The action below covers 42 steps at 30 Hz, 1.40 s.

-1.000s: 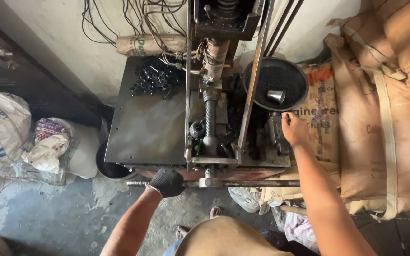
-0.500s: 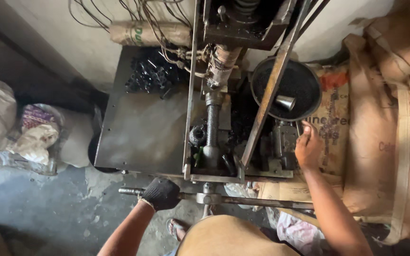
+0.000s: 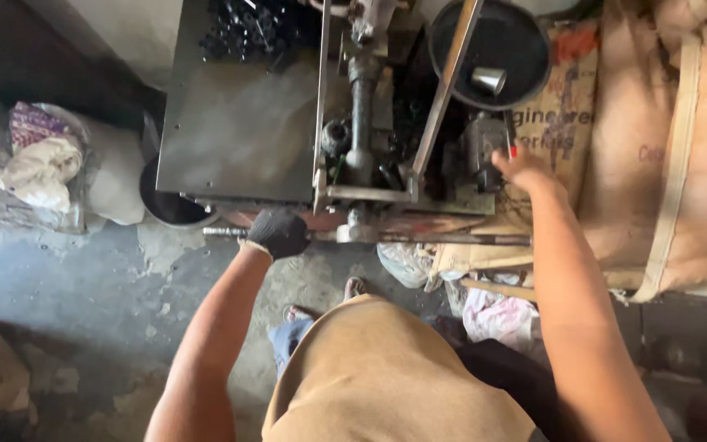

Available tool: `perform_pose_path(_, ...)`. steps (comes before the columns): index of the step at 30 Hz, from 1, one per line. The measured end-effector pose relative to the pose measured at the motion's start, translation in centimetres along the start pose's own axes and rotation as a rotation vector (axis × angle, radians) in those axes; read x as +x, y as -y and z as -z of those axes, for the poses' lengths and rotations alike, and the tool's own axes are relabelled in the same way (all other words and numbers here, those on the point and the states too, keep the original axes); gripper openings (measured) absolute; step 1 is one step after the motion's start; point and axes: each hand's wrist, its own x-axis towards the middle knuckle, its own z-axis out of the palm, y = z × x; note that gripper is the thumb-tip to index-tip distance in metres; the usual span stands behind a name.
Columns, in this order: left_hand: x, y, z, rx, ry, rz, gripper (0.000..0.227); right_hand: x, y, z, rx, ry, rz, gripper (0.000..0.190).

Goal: The person operates a manual press machine in a workshop. They place small metal parts into the machine, pull a lever to activate the press, and then remove the processed parts, repeating this cycle continuously.

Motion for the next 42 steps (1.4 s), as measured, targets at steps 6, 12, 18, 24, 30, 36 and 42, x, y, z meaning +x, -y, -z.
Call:
perform_pose_path(6, -0.2, -0.5, 0.8, -0.045, -0.003, 0.024, 0.029, -4.6, -5.3, -4.3, 0.414, 0.022, -0.083, 0.056)
perform_pose_path(12, -0.1, -0.3, 1.2, -0.097, -0.039, -0.010, 0.030, -5.6, -5.6, -4.9, 0.251, -0.187, 0.055, 0.050)
perform_pose_path(18, -0.6, -0.1, 1.0, -0.165, -0.218, -0.113, 0.029, -5.7, -3.4, -4.1, 0.320, -0.152, -0.121, 0.044)
perform_pose_path(24, -2.1, 5.3, 1.7, 0.072, 0.216, -0.013, 0.039, -6.7, -2.6, -3.2, 0.260, -0.142, -0.222, 0.047)
perform_pose_path(30, -4.2, 9.9, 1.5, -0.002, 0.138, 0.116, 0.041, -6.5, -3.9, -4.3, -0.221, -0.373, 0.152, 0.059)
perform_pose_path(36, -4.4, 9.6, 1.5, -0.003, 0.140, 0.142, 0.033, -4.4, 1.4, -0.9, -0.266, -0.393, 0.238, 0.031)
perform_pose_path(42, -3.7, 9.4, 1.3, -0.016, 0.161, 0.211, 0.030, 9.4, 16.2, -4.3, 0.694, -0.135, 0.291, 0.023)
